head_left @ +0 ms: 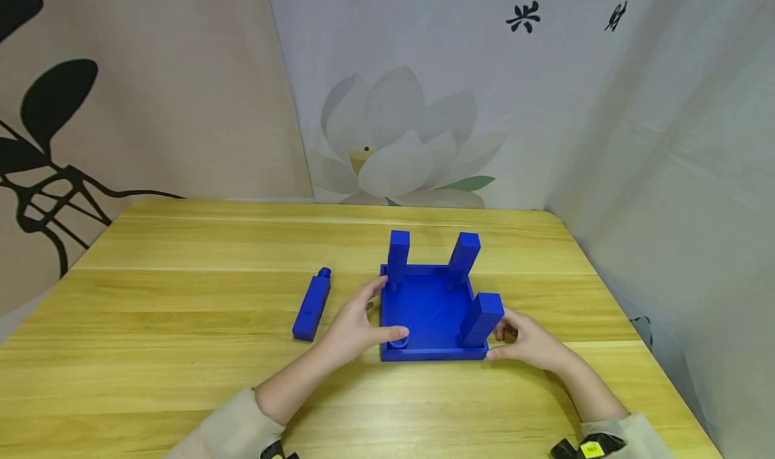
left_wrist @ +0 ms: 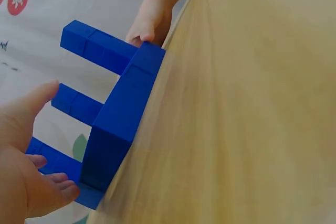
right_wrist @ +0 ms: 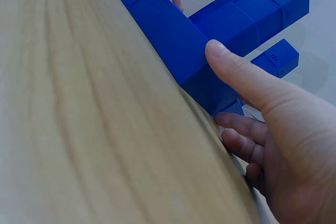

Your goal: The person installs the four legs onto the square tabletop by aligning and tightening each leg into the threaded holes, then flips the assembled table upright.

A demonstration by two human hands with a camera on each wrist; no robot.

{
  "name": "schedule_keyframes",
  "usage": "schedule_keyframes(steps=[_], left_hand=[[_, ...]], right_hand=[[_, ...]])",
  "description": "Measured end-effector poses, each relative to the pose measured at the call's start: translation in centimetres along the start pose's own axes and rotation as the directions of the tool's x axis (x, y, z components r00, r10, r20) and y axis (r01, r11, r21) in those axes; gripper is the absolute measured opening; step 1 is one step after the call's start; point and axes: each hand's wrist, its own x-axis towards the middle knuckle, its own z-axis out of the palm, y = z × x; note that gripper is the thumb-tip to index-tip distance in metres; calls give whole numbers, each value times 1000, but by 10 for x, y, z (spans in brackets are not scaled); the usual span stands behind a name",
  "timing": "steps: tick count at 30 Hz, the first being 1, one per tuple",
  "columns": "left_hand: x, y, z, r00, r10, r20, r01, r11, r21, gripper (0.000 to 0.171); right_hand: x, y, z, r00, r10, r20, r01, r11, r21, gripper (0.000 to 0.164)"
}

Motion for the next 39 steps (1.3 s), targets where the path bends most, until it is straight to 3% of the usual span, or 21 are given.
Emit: schedule_keyframes(steps=[17, 39], left_hand=[[-15, -25, -3, 995, 62, 77, -68, 995, 76, 97], [-14, -30, -1, 995, 67, 77, -75, 991, 112, 91]], right_hand=[[0, 4, 1, 1000, 10, 1, -10, 1000, 8, 39], [1, 1, 3, 1000, -3, -7, 2, 999, -34, 38]])
